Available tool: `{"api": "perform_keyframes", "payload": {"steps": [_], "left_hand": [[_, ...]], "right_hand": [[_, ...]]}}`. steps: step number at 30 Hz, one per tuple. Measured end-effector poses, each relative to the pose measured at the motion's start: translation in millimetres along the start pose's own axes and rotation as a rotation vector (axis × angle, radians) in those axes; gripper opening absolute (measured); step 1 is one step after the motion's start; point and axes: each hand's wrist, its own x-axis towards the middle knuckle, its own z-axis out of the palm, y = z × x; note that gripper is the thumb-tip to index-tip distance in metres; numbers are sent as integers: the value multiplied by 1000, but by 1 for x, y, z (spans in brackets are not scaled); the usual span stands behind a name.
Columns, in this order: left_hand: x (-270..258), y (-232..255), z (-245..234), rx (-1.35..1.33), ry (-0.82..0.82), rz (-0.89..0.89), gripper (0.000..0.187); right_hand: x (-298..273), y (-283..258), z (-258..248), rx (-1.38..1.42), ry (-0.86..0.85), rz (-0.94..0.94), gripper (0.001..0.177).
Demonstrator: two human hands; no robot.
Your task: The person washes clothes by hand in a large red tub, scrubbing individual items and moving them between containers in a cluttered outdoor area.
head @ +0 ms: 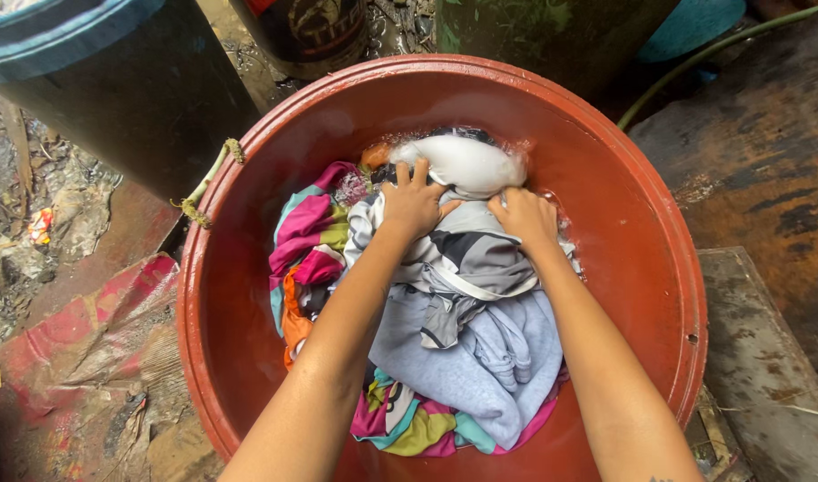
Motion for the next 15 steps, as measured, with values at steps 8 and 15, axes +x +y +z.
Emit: {"api": "perform_keyframes", "payload": {"steps": [8, 15], "left_hand": [[18, 1, -5, 67, -58, 68, 53], [36, -7, 32, 42, 11, 64, 25]], "right_hand": [[32, 60, 76, 148, -177, 48, 34], [43, 71, 100, 178, -204, 92, 35]]}}
